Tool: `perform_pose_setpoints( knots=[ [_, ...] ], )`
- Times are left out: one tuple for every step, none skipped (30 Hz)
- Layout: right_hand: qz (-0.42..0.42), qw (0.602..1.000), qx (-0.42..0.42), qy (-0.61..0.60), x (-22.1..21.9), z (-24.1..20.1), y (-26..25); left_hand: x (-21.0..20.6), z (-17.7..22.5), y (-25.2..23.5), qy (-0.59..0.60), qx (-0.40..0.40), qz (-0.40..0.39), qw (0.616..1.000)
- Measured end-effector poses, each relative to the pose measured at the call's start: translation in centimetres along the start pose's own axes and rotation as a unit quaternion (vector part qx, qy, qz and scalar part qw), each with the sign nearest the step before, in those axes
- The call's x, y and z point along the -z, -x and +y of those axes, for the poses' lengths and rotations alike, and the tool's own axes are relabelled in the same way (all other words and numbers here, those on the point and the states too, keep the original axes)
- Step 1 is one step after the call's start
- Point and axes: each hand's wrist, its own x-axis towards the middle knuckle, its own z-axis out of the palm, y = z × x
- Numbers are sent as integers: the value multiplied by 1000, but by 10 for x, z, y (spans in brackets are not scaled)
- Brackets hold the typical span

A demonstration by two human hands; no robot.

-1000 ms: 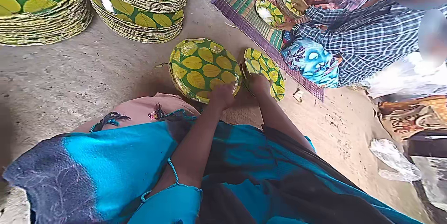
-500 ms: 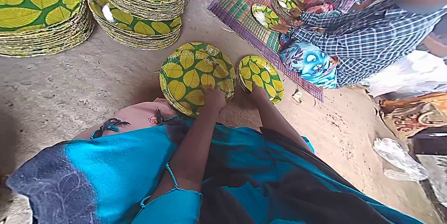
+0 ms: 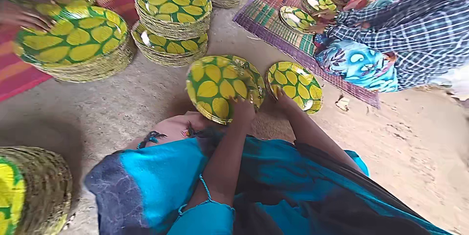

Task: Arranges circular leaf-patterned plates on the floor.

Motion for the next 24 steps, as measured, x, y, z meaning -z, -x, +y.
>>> perform_pose_setpoints(
  knots=[
    [-4,999,-45,-12,7,-2,11,3,3,1,-3,-7,-18,1000],
    [-48,995,-86,-22,28,-10,26,7,7,3,-6,-8,-32,999],
    [-138,984,-112,-21,57,-22,40,10,10,8,-16,-1,-36,999],
    [-164,981,-101,-17,68,-25,46,11,11,14,-24,10,-28,999],
    [-77,995,-56,-28,55,-20,45,10,11,18,-37,18,-9,999],
    [108,993,17,-50,20,-9,28,8,9,19,-48,26,15,998],
    [136,987,47,-70,13,-10,13,7,8,20,-54,33,45,997],
    [128,984,82,-97,16,-16,5,6,7,21,-57,38,87,994],
    [121,974,141,-130,19,-20,3,4,8,21,-64,37,138,988],
    [97,961,210,-154,22,-21,4,4,9,22,-70,31,175,982],
    [65,948,274,-151,24,-21,3,4,11,25,-81,26,195,977],
    [23,945,305,-116,28,-22,6,4,11,28,-89,25,197,976],
    [-9,951,296,-87,32,-26,12,2,9,31,-92,28,176,980],
    [-15,961,265,-80,34,-28,17,-1,4,33,-89,30,145,985],
    [-11,974,214,-79,34,-29,20,-5,-2,33,-83,31,107,990],
    [-9,985,154,-77,32,-26,21,-10,-7,32,-82,34,71,993],
    [-8,992,95,-78,25,-20,21,-16,-10,31,-86,32,56,994],
    [-2,996,48,-79,14,-12,20,-21,-12,31,-89,23,65,994],
    [6,997,7,-78,3,-6,17,-23,-12,32,-92,14,73,993],
    [-6,997,-28,-70,-2,-4,15,-24,-11,32,-94,1,82,992],
    [-19,996,-50,-75,-1,-6,16,-24,-11,33,-98,-13,88,991],
    [-25,994,-60,-84,4,-11,18,-24,-11,34,-101,-26,90,990],
    [-24,994,-56,-90,11,-15,18,-24,-11,34,-101,-39,94,990],
    [-7,993,-45,-105,18,-17,17,-23,-12,34,-97,-52,92,990]
  ],
)
